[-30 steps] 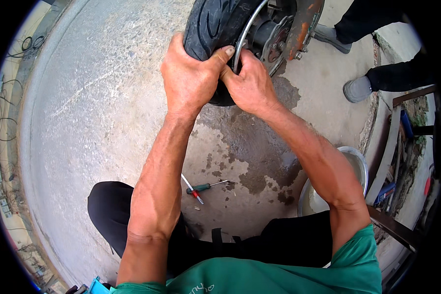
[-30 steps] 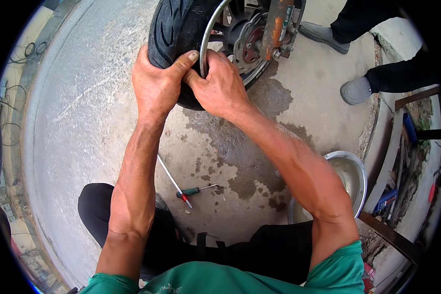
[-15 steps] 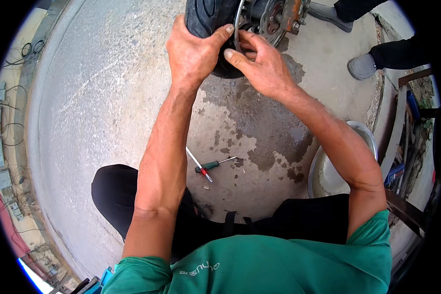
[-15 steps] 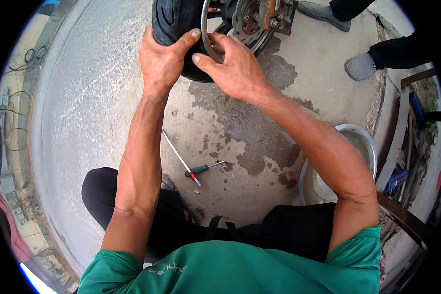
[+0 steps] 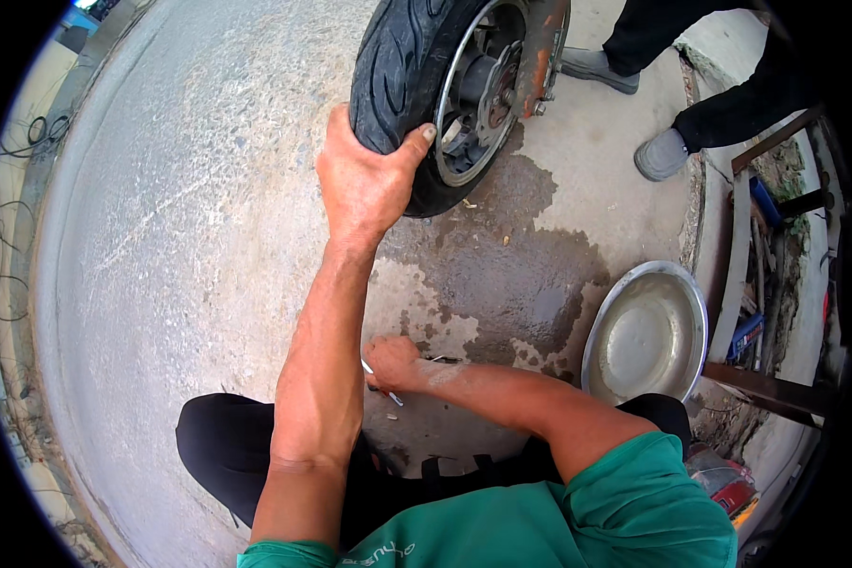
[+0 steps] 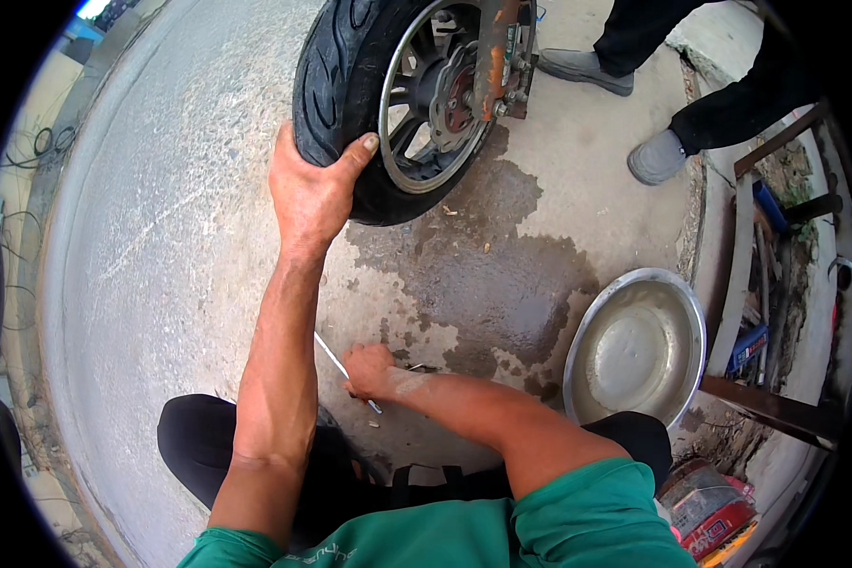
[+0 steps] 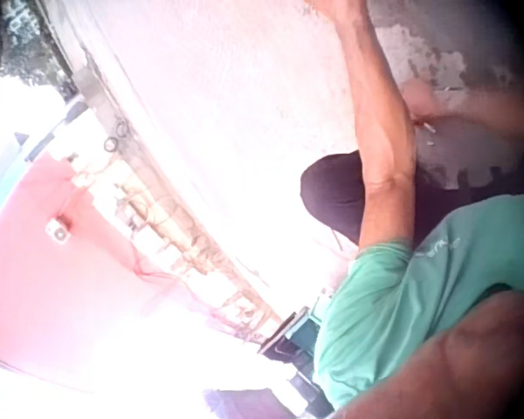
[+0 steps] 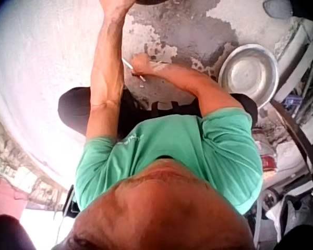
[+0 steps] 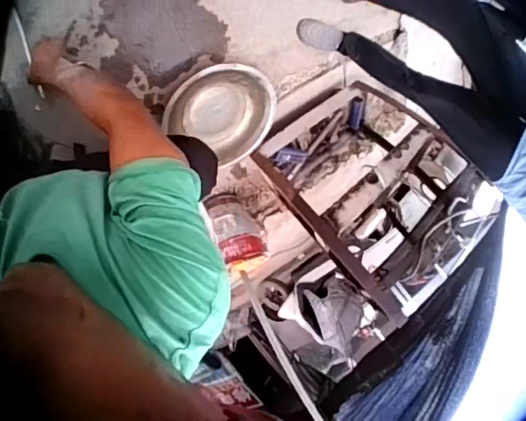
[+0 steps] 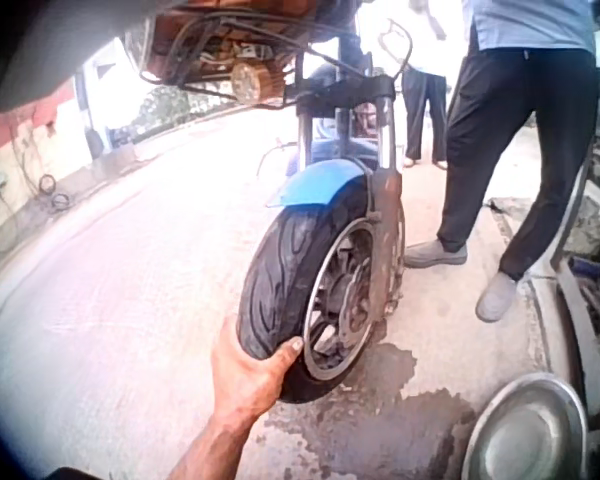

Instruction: The person uses a tire lever to pry the bead of a motorcycle tire onto the rim, working around the circumference of the wheel. They repeatedly insert the lever, rotate the tire, and push the bead into place by hand.

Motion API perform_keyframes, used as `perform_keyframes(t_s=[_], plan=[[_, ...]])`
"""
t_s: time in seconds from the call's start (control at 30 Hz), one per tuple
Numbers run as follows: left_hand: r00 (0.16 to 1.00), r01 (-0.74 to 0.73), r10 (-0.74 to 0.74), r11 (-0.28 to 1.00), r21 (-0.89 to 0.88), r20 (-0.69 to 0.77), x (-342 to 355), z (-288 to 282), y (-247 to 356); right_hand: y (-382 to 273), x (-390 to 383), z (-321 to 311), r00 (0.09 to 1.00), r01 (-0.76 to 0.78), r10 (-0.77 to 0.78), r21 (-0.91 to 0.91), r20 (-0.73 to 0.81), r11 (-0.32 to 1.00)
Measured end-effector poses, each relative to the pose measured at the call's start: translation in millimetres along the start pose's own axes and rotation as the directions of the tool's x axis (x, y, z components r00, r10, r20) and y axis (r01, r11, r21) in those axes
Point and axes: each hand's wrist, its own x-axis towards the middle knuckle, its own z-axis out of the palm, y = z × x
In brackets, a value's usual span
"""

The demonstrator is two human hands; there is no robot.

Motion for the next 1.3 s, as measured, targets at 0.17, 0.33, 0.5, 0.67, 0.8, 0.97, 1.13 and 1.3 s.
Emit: perform_keyframes(t_s=[0.17,0.33,0.5,0.67,0.8,0.97,1.13,1.3], plan=[[1.000,0.022,-0.023,1.000,0.016,0.016,5,-10,4,-7,10,37,0.999,0.001,-0.008,0.155,0.048,0.988],[0.999,0.014,-0.013,1.000,-0.021,0.043,9,-8,2,-9,-17,-29,0.971,-0.233,0.200,0.304,0.134,0.924],[0.996,0.011,-0.010,1.000,-0.008,0.086,16,-17,9,-6,-83,-185,0.879,-0.452,0.300,0.453,0.369,0.769],[0.987,0.043,-0.040,0.999,-0.015,0.153,24,-20,20,-74,-193,-311,0.773,-0.459,0.537,0.882,0.337,0.106],[0.988,-0.049,0.053,0.998,-0.029,0.148,27,-16,9,-132,-210,-311,0.731,-0.295,0.655,0.954,0.191,0.052],[0.985,-0.072,0.075,0.997,-0.023,0.153,25,-12,4,-177,-170,-297,0.720,0.017,0.693,0.997,0.035,-0.069],[0.983,-0.063,0.063,0.998,-0.006,0.171,29,-12,-5,-182,-127,-290,0.648,0.152,0.761,0.984,-0.031,-0.090],[0.984,-0.095,0.097,0.995,-0.026,0.151,31,-12,-11,-186,-94,-299,0.585,0.268,0.810,0.954,-0.050,-0.135]])
